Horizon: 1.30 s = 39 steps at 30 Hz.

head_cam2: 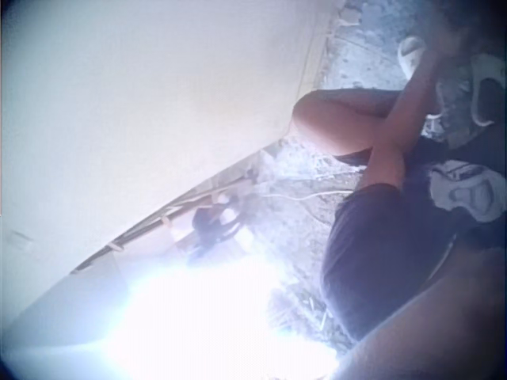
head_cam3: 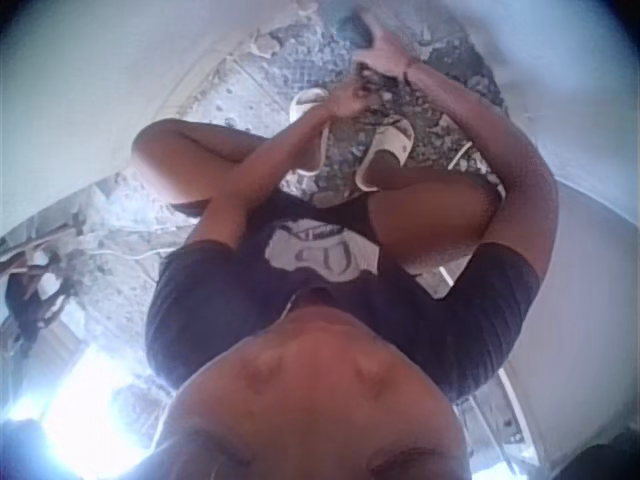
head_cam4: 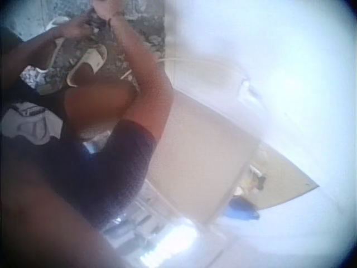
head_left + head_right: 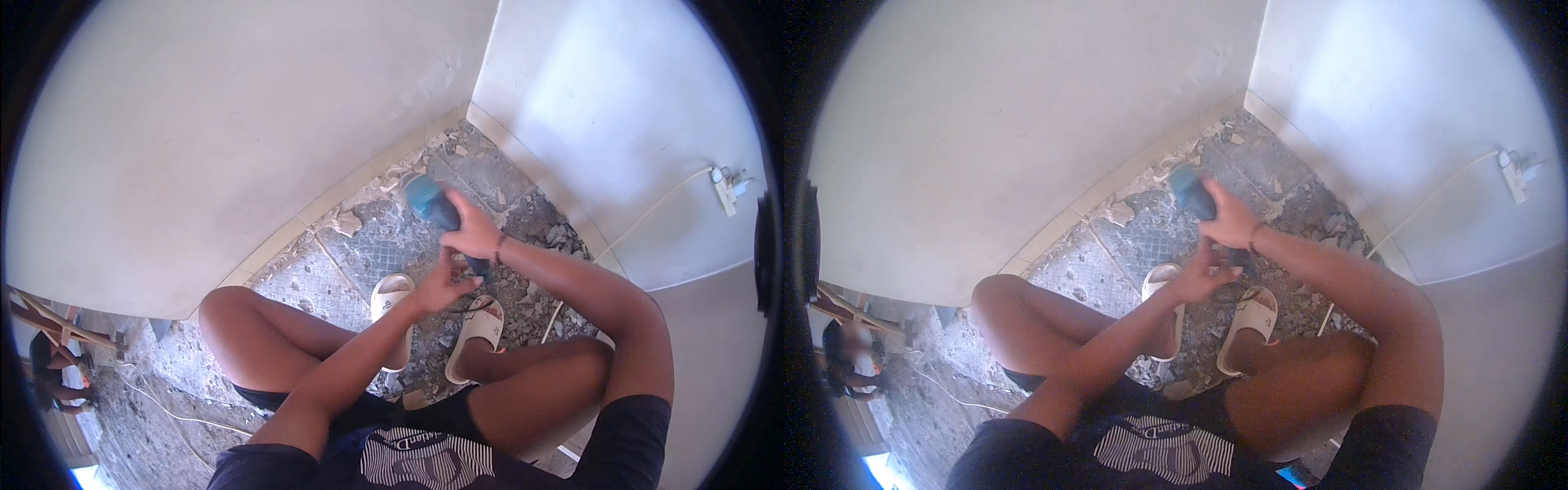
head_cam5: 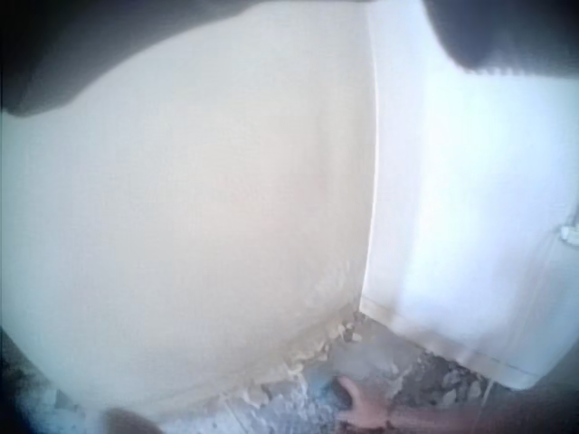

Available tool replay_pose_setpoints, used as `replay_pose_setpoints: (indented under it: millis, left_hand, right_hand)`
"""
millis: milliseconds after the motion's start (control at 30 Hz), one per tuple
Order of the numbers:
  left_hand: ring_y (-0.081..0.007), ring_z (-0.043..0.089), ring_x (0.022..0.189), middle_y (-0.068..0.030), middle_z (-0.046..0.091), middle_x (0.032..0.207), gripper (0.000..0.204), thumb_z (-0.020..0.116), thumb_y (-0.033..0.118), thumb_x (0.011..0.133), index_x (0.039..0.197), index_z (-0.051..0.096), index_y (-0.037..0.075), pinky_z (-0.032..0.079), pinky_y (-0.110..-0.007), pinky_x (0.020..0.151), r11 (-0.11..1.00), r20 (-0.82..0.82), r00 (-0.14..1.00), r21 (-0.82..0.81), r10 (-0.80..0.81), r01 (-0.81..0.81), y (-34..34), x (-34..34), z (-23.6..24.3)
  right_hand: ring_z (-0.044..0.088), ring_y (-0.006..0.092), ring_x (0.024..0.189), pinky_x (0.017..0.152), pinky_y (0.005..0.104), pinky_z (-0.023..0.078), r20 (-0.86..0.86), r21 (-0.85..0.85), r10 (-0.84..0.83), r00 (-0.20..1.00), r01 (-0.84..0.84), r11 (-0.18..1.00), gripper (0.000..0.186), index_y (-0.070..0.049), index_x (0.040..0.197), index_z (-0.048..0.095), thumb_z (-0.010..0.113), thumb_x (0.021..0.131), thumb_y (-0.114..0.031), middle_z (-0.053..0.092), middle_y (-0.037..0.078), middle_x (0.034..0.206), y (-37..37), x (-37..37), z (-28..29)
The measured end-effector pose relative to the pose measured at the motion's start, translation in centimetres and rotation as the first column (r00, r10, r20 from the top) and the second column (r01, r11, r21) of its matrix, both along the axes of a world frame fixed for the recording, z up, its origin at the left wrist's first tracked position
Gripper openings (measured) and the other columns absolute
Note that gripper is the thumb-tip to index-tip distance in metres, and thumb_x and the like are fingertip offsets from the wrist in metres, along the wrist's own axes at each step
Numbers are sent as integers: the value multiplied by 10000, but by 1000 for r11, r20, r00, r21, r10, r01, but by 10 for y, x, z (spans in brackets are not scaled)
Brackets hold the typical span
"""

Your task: The person sits cross-legged on a partially demolished floor and uses a corded rotary hammer drill to break up concrete and tiles. They repeatedly position and operate the drill along the base of a wall, generating dust and debris.

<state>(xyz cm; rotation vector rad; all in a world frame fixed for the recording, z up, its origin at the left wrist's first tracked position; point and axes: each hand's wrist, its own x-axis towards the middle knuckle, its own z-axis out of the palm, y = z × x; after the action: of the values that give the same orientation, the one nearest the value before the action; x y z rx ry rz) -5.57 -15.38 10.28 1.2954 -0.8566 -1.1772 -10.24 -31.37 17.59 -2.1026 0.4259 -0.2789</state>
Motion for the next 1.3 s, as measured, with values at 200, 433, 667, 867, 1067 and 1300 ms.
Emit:
replay_pose_setpoints:
  millis: [200, 433, 667, 867, 1067, 1300]
  left_hand:
    - [-351, 528, 1345, -154, 549, 1442, 680, 580, 415, 954, 1476, 427, 6, 396, -508, 1140, 960, -807, 591, -185, -27, -209, 73, 56, -25]
    - [-316, 611, 1214, -131, 640, 1312, 613, 538, 545, 1034, 1462, 499, 108, 491, -500, 1051, 884, -736, 553, 131, 391, -450, 107, 110, -50]
    - [-252, 668, 1091, -92, 679, 1242, 624, 636, 600, 989, 1375, 592, 112, 551, -430, 951, 779, -679, 405, 432, 612, -453, 112, 137, -108]
    - [-246, 674, 1059, -85, 691, 1209, 590, 667, 577, 980, 1341, 624, 112, 556, -429, 931, 730, -683, 340, 425, 646, -536, 115, 147, -115]
    - [-231, 673, 1033, -79, 701, 1162, 597, 683, 579, 969, 1295, 656, 79, 556, -402, 904, 717, -630, 384, 438, 675, -543, 110, 166, -86]
    - [-230, 680, 1013, -92, 702, 1165, 613, 681, 577, 969, 1299, 646, 61, 557, -396, 900, 739, -666, 370, 429, 647, -520, 114, 160, -89]
  right_hand:
    - [689, 466, 1063, 913, 511, 562, -542, -311, 60, 838, -266, 912, 985, -198, 1620, 296, 777, 761, -154, 685, 298, 1181, 108, 64, -5]
    - [710, 428, 1062, 914, 504, 573, -555, -273, -67, 829, -105, 956, 846, -223, 1644, 249, 662, 905, -221, 712, 270, 1125, 184, 82, -57]
    - [721, 433, 1041, 887, 525, 575, -517, -303, -115, 848, -56, 951, 601, -302, 1607, 307, 485, 1034, -279, 691, 289, 1174, 211, 114, -107]
    - [705, 471, 1042, 882, 542, 563, -471, -269, -127, 873, -5, 963, 588, -280, 1600, 320, 472, 1032, -300, 674, 318, 1176, 217, 116, -123]
    - [683, 498, 1014, 885, 558, 546, -429, -188, -100, 898, 19, 982, 863, -184, 1646, 216, 643, 898, -229, 674, 339, 1122, 208, 132, -106]
    - [671, 507, 1047, 917, 564, 534, -400, -218, -92, 912, 3, 976, 759, -200, 1615, 311, 604, 921, -288, 652, 343, 1177, 213, 125, -102]
